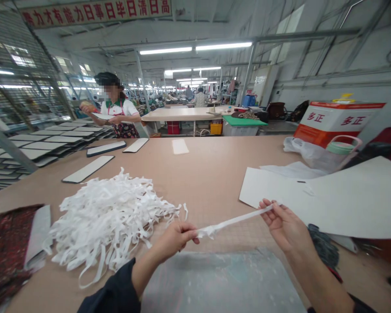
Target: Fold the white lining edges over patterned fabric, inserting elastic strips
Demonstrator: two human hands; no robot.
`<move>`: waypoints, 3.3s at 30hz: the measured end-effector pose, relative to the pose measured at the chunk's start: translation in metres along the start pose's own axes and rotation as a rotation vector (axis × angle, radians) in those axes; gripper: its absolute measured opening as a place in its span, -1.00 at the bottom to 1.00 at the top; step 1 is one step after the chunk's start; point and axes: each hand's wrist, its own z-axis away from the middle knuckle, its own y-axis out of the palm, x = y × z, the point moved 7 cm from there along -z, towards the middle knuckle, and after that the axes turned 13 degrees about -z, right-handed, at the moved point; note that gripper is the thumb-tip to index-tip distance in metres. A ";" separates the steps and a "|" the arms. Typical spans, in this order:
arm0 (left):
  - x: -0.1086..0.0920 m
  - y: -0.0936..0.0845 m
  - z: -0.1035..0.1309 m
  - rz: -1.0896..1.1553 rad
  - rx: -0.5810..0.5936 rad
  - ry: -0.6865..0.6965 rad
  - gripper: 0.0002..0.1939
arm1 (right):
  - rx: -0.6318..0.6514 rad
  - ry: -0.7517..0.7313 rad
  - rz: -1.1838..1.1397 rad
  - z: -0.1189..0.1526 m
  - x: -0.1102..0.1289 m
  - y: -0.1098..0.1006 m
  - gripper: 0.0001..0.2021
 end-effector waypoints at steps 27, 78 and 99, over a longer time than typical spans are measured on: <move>-0.058 0.075 -0.014 -0.106 -0.065 0.311 -0.76 | 0.102 0.136 0.010 0.070 -0.002 0.092 -0.76; 0.013 0.025 0.032 -0.018 -0.042 -0.077 -0.55 | 0.137 0.197 0.143 0.071 -0.035 0.026 -0.77; 0.013 0.021 0.062 -0.184 -0.034 0.041 -0.68 | 0.443 0.425 0.632 0.110 -0.064 0.046 -0.76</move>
